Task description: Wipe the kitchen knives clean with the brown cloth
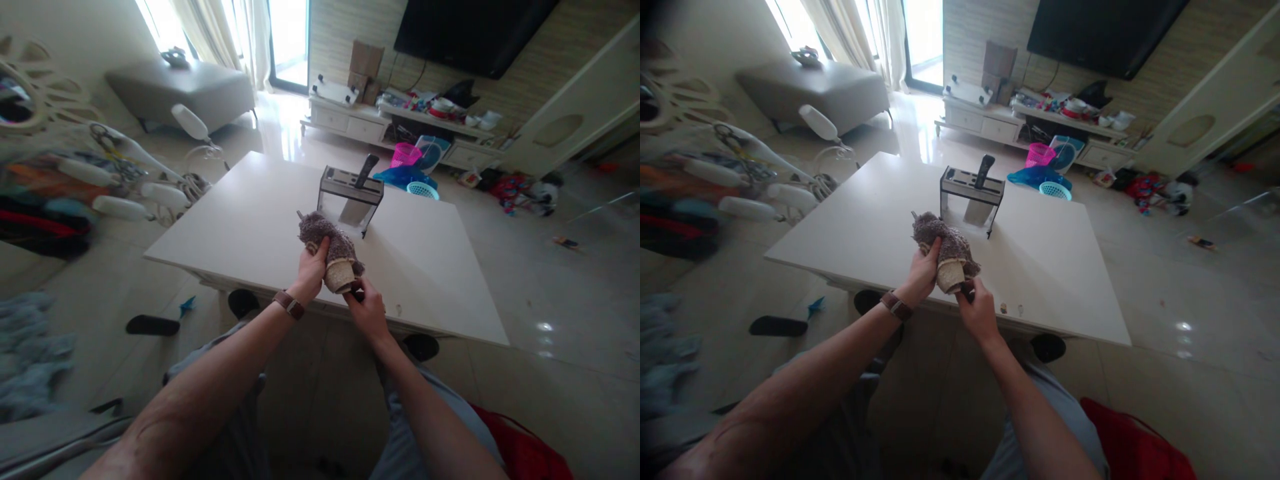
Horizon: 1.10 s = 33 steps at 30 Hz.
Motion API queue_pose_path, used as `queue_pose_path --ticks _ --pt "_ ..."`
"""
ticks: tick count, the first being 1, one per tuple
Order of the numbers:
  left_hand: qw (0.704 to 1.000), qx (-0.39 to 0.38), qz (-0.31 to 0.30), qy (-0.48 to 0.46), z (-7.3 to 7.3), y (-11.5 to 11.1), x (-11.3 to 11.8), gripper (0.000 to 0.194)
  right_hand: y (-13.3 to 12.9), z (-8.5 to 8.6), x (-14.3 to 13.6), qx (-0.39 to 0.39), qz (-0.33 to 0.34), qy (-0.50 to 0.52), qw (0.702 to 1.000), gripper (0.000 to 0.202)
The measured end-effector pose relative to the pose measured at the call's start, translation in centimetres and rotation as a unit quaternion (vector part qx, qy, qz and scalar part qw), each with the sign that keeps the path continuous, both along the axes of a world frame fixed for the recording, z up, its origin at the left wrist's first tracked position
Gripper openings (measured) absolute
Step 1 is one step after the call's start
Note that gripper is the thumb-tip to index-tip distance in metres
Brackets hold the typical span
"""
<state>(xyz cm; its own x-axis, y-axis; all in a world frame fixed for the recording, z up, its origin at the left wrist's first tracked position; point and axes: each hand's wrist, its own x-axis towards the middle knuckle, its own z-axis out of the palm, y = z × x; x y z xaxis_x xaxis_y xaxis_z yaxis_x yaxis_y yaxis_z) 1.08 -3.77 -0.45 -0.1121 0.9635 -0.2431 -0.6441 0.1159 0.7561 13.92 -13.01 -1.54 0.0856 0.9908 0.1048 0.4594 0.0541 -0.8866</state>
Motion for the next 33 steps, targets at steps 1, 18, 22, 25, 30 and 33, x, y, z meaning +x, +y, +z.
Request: queue_pose_path --ticks 1,18,22,25,30,33 --pt "1.000 -0.001 0.005 0.001 0.0 0.2 -0.1 0.048 0.0 0.1 0.2 -0.007 0.010 -0.009 1.000 0.021" --pt "0.999 0.015 0.015 -0.043 0.9 2.6 -3.8 0.040 0.1 0.1 1.2 -0.022 -0.020 -0.072 0.997 0.019" --pt "0.996 0.043 -0.071 -0.030 1.0 1.1 -2.0 0.043 0.5 -0.2 1.5 -0.005 -0.041 -0.020 0.999 0.020" --pt "0.990 0.053 -0.132 -0.010 0.7 0.1 -0.6 0.052 0.9 -0.4 1.7 0.015 -0.045 0.013 0.999 0.018" --pt "0.992 0.052 -0.112 0.011 0.4 -0.2 0.1 0.056 1.0 -0.2 1.9 0.036 -0.032 -0.032 0.998 0.020" --pt "0.993 0.064 -0.100 0.017 0.7 0.2 -0.4 0.054 1.0 -0.2 2.0 0.038 -0.011 -0.063 0.997 0.020"
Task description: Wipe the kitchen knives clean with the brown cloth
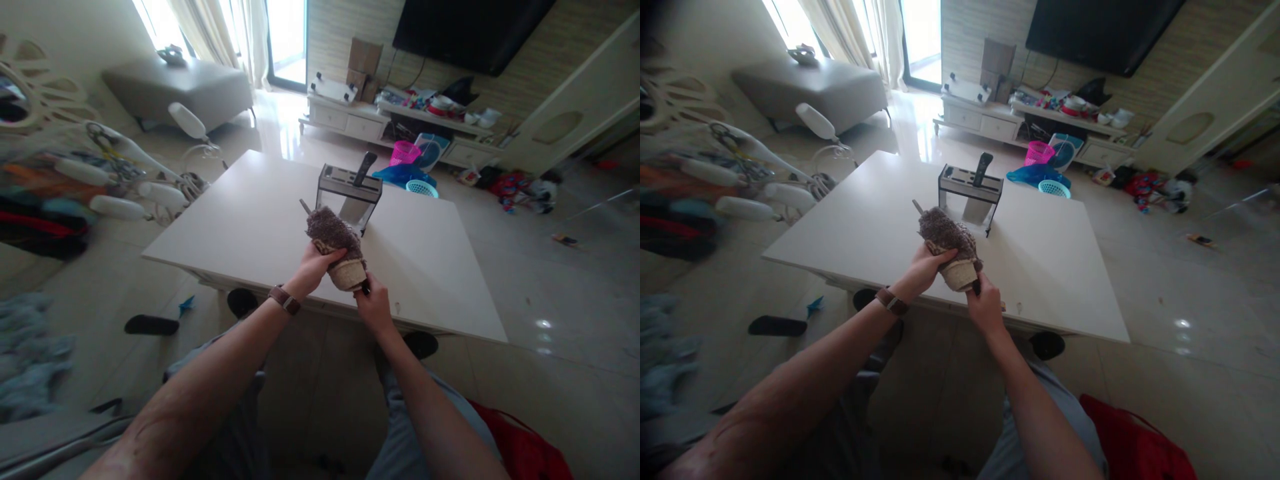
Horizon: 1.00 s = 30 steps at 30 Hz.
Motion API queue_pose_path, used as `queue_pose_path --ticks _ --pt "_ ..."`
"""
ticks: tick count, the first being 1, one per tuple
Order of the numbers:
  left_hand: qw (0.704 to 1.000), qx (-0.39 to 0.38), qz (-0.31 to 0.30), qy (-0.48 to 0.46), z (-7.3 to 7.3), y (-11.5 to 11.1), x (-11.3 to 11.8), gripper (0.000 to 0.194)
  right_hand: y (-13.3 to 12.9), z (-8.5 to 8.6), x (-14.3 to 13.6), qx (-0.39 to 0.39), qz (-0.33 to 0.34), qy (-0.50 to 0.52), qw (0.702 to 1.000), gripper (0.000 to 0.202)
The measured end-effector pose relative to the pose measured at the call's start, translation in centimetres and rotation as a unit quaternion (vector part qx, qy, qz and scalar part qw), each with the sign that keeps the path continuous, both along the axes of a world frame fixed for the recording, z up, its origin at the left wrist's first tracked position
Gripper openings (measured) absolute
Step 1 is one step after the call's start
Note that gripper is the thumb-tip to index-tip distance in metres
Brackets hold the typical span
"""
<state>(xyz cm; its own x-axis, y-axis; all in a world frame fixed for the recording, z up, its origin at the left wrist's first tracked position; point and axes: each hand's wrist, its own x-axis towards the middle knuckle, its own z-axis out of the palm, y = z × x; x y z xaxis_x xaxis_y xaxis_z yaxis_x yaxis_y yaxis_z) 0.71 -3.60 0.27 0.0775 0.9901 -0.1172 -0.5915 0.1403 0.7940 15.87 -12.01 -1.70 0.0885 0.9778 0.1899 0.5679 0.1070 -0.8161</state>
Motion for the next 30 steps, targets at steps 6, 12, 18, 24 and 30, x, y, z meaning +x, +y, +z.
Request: queue_pose_path --ticks 6,12,18,24,30 --pt "0.999 0.021 0.044 -0.001 0.6 1.5 -2.2 0.050 0.0 -0.2 -0.1 -0.066 0.020 -0.059 0.996 0.027" --pt "0.993 0.036 0.112 0.019 0.8 2.5 -3.6 0.050 -0.4 -0.3 -0.2 -0.048 -0.011 -0.043 0.998 0.022" --pt "0.997 0.037 0.054 0.033 0.8 1.8 -2.9 0.058 -0.3 -0.2 -0.1 0.013 -0.043 -0.020 0.999 0.021" --pt "0.998 0.029 -0.030 0.040 0.4 0.5 -0.9 0.066 0.0 0.0 -0.6 0.064 -0.018 -0.050 0.997 0.018" --pt "0.993 0.049 -0.025 0.100 0.6 0.3 0.0 0.062 0.1 0.0 -0.9 0.055 -0.011 -0.015 0.998 0.020"
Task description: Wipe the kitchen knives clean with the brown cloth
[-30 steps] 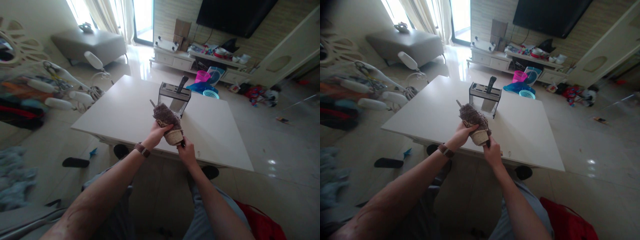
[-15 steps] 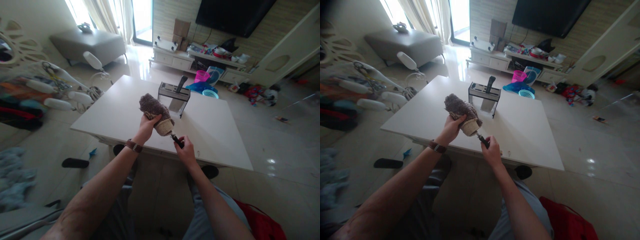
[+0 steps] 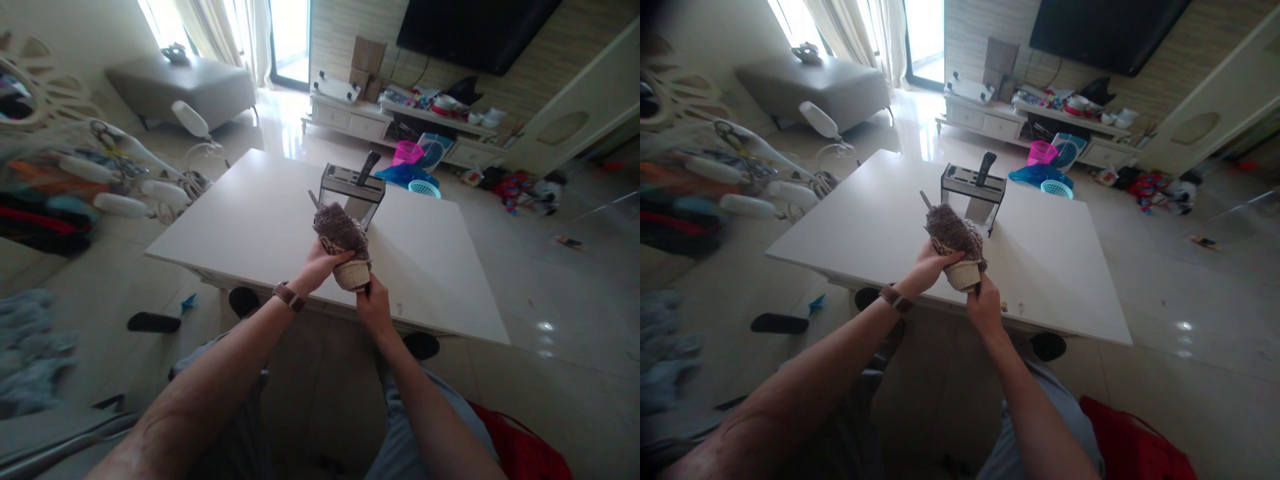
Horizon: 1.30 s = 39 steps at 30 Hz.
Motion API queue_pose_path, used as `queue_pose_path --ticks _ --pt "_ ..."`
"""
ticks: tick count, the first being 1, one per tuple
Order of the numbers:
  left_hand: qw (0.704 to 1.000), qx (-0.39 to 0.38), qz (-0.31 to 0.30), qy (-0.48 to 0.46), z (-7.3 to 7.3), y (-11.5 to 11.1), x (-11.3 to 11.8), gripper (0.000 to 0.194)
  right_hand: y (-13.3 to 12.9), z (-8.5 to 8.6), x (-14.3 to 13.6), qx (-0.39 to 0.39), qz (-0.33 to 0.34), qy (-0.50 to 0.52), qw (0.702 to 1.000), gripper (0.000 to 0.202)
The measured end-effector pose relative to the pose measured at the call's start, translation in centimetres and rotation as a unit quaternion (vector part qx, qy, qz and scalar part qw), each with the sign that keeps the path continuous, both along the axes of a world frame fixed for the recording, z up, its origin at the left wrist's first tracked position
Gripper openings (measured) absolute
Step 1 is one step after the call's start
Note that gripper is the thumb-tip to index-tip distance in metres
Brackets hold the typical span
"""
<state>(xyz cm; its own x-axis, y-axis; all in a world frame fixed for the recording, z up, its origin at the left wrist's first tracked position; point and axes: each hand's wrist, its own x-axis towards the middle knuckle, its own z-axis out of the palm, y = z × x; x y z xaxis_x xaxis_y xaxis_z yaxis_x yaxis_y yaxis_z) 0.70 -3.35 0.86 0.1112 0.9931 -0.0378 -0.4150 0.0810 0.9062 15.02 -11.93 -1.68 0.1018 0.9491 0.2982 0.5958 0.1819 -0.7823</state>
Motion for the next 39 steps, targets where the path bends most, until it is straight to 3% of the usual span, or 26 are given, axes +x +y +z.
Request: queue_pose_path --ticks 8,12,19,24,29,33,39 --pt "0.999 0.013 0.020 -0.043 0.6 1.0 -1.5 0.056 -0.5 1.0 0.3 -0.068 0.003 0.017 0.998 0.023" --pt "0.995 0.022 0.076 -0.068 0.4 2.2 -3.1 0.053 -1.1 0.8 1.1 -0.094 0.002 -0.020 0.995 0.024" --pt "0.975 0.006 0.180 -0.127 0.1 3.6 -4.9 0.055 -1.2 0.3 1.9 -0.070 0.013 -0.097 0.993 0.028" --pt "0.981 -0.027 0.125 -0.145 0.0 3.2 -4.1 0.053 -1.1 0.6 1.1 -0.116 -0.007 0.006 0.993 0.027" --pt "0.991 -0.050 0.017 -0.127 0.0 1.1 -2.0 0.053 -0.4 0.6 0.2 -0.098 -0.018 0.121 0.988 0.024" --pt "0.989 -0.062 -0.051 -0.122 -0.4 -0.2 -0.6 0.065 -0.1 0.6 0.0 -0.075 -0.032 0.144 0.986 0.018" --pt "0.994 -0.044 -0.040 -0.097 -0.5 -0.1 -0.5 0.064 -0.2 0.7 0.3 -0.071 -0.008 0.121 0.990 0.024"
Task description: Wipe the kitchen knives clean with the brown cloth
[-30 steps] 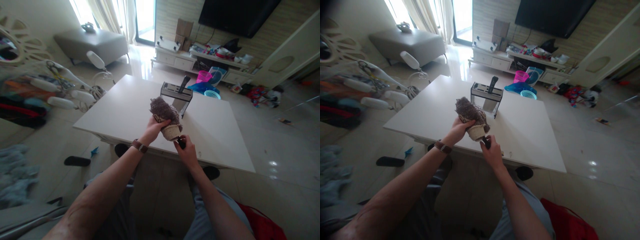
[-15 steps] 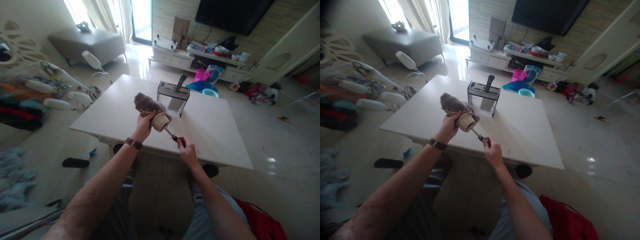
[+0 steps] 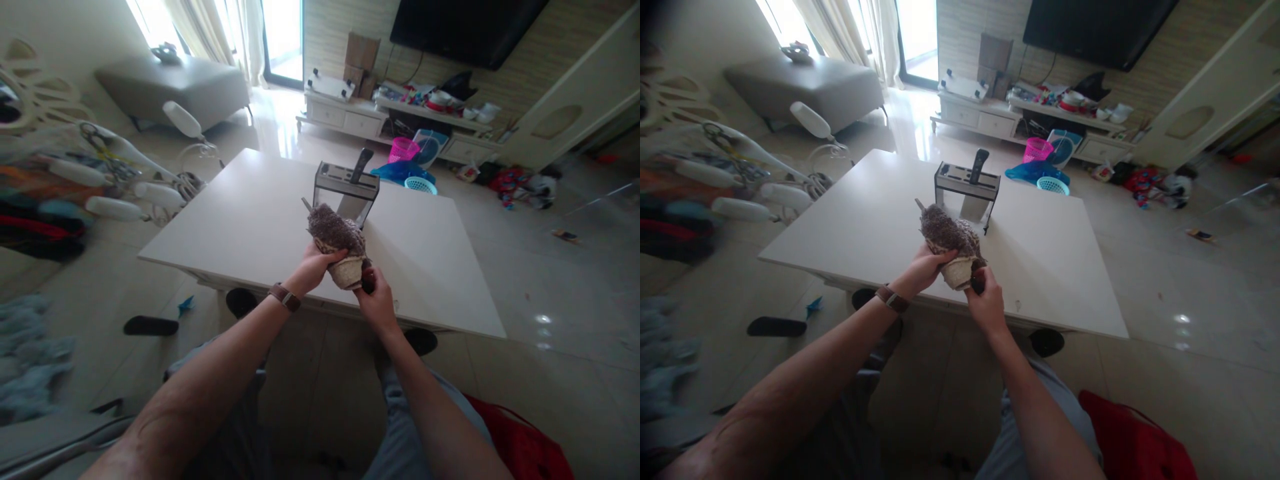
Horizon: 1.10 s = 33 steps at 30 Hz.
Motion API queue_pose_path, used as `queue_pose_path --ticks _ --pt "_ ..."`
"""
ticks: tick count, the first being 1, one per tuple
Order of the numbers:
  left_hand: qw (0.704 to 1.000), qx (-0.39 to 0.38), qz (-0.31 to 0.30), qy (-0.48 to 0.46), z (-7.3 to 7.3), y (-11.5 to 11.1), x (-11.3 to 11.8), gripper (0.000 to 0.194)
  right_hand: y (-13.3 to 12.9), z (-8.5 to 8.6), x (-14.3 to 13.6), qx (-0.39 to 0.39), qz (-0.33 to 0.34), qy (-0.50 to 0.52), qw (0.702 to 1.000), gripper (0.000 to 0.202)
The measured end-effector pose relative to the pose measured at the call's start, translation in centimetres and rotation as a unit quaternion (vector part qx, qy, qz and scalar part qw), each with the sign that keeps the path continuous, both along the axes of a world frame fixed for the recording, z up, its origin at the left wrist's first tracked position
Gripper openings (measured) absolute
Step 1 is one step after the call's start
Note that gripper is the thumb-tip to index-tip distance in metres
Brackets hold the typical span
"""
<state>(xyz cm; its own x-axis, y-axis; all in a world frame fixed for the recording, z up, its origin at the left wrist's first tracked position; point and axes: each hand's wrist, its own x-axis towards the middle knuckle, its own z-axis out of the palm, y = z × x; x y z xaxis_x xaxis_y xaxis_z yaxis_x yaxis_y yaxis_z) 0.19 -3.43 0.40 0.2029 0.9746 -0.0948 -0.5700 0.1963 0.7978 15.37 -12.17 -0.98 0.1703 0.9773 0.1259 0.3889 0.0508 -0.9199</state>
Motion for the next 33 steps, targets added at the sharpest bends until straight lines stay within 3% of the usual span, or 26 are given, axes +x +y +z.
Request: queue_pose_path --ticks 4,11,17,20,24,29,33 --pt "1.000 0.003 0.024 0.010 0.3 0.4 -0.7 0.059 -0.2 0.2 0.4 0.003 0.038 0.013 0.999 0.020" --pt "0.994 0.018 0.111 -0.002 0.9 1.9 -3.2 0.059 -0.8 1.0 2.3 -0.070 0.097 -0.076 0.990 0.031" --pt "0.983 0.039 0.175 -0.040 1.2 3.4 -5.2 0.051 -0.9 0.8 3.3 -0.071 0.082 -0.075 0.991 0.041" --pt "0.988 0.036 0.142 -0.048 1.3 3.5 -5.6 0.044 -0.8 0.5 3.4 -0.099 0.063 -0.007 0.993 0.048" --pt "0.993 0.037 0.094 -0.056 1.6 3.0 -5.4 0.044 -0.5 0.4 2.9 -0.107 0.041 0.084 0.990 0.041" --pt "0.999 0.013 0.008 -0.039 1.5 1.3 -3.4 0.050 0.1 0.6 1.4 -0.116 0.008 0.205 0.972 0.037" --pt "0.999 0.005 -0.052 -0.005 0.9 -0.2 -1.0 0.057 0.4 0.6 0.5 -0.071 0.002 0.163 0.984 0.032"
